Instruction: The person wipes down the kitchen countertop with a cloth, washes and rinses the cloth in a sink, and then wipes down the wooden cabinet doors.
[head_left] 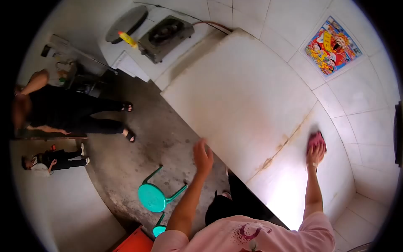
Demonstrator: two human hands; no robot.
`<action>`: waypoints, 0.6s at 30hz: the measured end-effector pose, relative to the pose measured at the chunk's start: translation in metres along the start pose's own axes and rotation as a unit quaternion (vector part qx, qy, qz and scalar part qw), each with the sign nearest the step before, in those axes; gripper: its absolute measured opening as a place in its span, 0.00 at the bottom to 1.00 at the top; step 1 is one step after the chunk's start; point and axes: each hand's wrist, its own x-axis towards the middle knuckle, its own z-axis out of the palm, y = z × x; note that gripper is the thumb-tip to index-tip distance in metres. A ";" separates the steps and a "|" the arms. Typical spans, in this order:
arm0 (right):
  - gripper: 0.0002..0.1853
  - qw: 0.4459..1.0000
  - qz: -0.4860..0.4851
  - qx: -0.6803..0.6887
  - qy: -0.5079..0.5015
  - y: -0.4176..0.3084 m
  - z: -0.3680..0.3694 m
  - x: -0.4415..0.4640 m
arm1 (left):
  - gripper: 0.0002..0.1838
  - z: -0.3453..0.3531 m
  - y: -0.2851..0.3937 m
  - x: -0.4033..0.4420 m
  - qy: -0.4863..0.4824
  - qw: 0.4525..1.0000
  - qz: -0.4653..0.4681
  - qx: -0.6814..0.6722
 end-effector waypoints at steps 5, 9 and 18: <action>0.27 0.992 -0.094 0.064 0.047 -0.122 0.050 0.157 | 0.23 0.038 -0.021 0.136 0.093 0.988 0.013 0.120; 0.26 0.974 -0.188 0.119 0.038 -0.238 0.054 0.232 | 0.22 0.024 -0.020 0.148 0.085 0.964 -0.027 0.252; 0.27 0.920 -0.381 0.005 0.085 -0.461 0.120 0.363 | 0.20 0.021 -0.026 0.154 0.074 0.977 -0.039 0.198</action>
